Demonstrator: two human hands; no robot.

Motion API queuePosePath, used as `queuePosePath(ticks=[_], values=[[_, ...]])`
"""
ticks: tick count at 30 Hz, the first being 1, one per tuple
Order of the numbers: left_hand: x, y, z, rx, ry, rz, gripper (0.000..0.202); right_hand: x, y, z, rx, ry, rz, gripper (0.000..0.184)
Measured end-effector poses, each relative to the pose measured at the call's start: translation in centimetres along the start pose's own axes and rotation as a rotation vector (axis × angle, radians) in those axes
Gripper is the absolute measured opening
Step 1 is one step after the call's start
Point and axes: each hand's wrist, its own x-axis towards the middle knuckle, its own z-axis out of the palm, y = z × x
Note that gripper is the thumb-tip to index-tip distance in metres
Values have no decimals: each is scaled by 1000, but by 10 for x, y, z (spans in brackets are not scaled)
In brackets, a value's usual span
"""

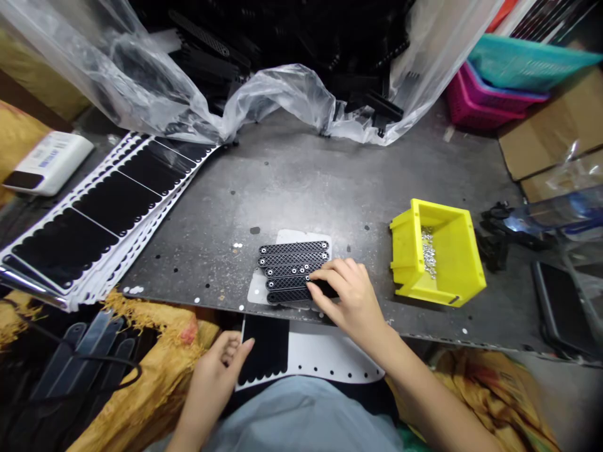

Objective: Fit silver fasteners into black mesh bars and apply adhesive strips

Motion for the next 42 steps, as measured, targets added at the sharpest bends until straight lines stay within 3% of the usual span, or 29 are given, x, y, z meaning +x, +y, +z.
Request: queuePosePath(ticks=[3, 6, 8, 11, 14, 19, 23, 27, 30, 33, 40, 42], values=[[-6, -6, -33, 118, 59, 39, 46, -4, 7, -5, -49, -7, -3, 12], [1, 24, -48, 264, 110, 298, 34, -20, 15, -20, -107, 11, 0, 8], [18, 59, -44, 192, 54, 464, 17, -30, 17, -28, -163, 33, -48, 6], [60, 104, -30, 120, 191, 679, 26, -39, 16, -32, -268, 61, -190, 15], [101, 122, -22, 269, 156, 823, 23, -41, 14, -30, -341, 68, -255, 20], [124, 122, -27, 397, 56, 887, 21, -44, 8, -24, -322, 0, -174, 17], [122, 126, -32, 407, 45, 871, 21, -47, 4, -21, -435, -13, -227, 18], [107, 119, -40, 341, 26, 839, 14, -45, 6, -21, -373, 21, -178, 16], [88, 102, -44, 314, 73, 831, 13, -48, 10, -22, -372, 0, -226, 21], [75, 85, -40, 309, 168, 906, 20, -54, 16, -24, -412, -22, -290, 26], [84, 64, -29, 173, 250, 1079, 30, -49, 29, -28, -347, -44, -384, 26], [88, 61, -30, 168, 244, 1109, 29, -42, 30, -30, -272, -35, -330, 20]])
